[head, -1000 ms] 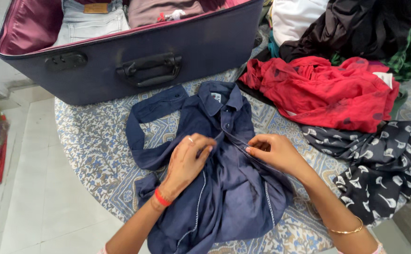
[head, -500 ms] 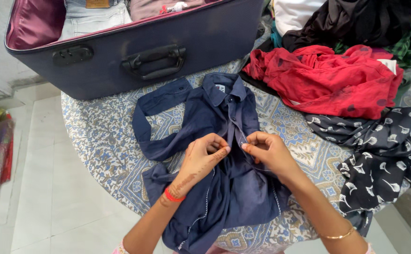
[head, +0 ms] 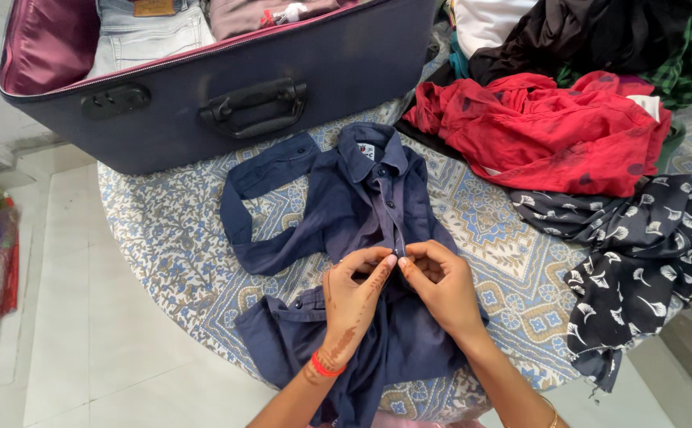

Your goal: The person folds a pair of jeans and a button-down shirt on a bed and places them into an open suitcase.

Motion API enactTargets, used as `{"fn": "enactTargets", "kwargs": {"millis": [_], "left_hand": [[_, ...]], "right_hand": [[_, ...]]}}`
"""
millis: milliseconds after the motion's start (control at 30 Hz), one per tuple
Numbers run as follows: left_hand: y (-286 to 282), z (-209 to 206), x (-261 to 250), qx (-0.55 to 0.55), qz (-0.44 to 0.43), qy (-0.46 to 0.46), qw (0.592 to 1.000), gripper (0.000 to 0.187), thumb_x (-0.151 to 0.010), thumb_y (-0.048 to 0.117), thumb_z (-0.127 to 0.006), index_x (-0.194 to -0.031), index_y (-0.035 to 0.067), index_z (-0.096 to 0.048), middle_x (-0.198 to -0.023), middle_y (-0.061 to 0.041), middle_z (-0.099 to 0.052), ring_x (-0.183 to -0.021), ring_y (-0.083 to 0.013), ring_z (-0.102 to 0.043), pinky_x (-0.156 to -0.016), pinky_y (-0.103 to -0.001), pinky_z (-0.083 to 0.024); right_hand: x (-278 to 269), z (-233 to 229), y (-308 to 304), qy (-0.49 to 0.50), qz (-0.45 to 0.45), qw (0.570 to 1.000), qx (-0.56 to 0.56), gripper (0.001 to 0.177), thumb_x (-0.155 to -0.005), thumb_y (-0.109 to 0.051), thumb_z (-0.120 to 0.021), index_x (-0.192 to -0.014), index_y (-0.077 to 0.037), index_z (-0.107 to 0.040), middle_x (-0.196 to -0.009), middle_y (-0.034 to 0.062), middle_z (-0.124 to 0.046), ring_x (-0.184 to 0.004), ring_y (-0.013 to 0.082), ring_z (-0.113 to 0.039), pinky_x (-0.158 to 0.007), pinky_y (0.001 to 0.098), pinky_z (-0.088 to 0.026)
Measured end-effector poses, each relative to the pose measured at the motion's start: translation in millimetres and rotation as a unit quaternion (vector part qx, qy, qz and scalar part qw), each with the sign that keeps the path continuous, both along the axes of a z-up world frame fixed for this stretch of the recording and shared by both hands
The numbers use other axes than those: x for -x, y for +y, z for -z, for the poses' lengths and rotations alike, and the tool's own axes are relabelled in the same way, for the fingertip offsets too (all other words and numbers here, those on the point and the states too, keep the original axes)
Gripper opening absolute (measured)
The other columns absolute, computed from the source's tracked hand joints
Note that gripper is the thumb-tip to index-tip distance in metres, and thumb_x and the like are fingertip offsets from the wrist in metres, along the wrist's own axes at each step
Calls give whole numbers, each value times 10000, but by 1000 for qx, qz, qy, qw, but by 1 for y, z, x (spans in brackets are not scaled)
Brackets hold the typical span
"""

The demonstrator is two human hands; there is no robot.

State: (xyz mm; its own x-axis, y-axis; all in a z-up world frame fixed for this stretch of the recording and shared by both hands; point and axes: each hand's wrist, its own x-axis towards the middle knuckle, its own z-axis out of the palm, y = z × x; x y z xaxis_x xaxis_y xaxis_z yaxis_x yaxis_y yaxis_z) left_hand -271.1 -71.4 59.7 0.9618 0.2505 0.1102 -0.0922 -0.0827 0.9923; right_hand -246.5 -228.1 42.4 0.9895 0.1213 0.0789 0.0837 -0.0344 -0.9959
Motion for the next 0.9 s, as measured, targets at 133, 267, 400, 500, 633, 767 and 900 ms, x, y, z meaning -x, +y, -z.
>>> {"fn": "enactTargets", "kwargs": {"millis": [133,267,400,500,633,767,900], "left_hand": [[-4,3,-1,26,-16,19,999,186,-887,159,-788,-1006,17,-805,-739,-41,-767,-668,-43,-657,-611,-209,-511],[-7,5,-1,35,-28,18,999,185,-891,157,-782,-1009,16,-801,-741,-30,-770,-667,-38,-669,-616,-199,-513],[-7,9,-3,36,-29,24,999,177,-887,144,-789,-1011,19,-805,-755,-37,-772,-672,-35,-656,-618,-202,-512],[-6,15,-4,27,-22,42,999,179,-888,133,-784,-1025,20,-807,-764,-53,-772,-669,-38,-644,-612,-209,-505],[-6,25,-6,30,-10,14,999,198,-896,111,-757,-1060,7,-794,-836,-45,-785,-715,-31,-662,-648,-199,-526],[-4,30,-8,41,-6,32,999,226,-904,130,-751,-1079,-9,-784,-828,-40,-784,-724,-33,-671,-652,-198,-533],[-3,27,-11,73,12,64,995,258,-890,161,-797,-1066,-28,-785,-791,-58,-775,-720,-43,-671,-649,-195,-522]], "right_hand": [[-1,2,-3,22,-1,1000,-7,136,-967,-43,-663,-1066,35,-716,-833,10,-670,-701,40,-612,-635,195,-501],[0,-4,-2,-1,13,1000,25,150,-950,-31,-653,-1049,40,-740,-882,9,-678,-697,52,-647,-621,205,-546],[-2,-13,1,0,9,999,41,148,-893,-17,-730,-1028,35,-759,-888,12,-693,-692,58,-647,-589,212,-536],[-2,-18,2,-5,24,996,88,147,-864,-19,-756,-1002,32,-768,-890,19,-720,-690,67,-682,-589,211,-550],[0,-25,4,-74,31,984,157,150,-854,-32,-769,-997,13,-765,-909,24,-751,-732,71,-739,-630,206,-584],[1,-29,10,-77,45,977,192,154,-845,-48,-783,-992,-6,-760,-890,31,-754,-716,90,-739,-619,217,-582],[5,-32,13,-104,53,971,208,152,-854,-64,-781,-991,-12,-741,-894,41,-743,-726,104,-751,-622,228,-580]]}}
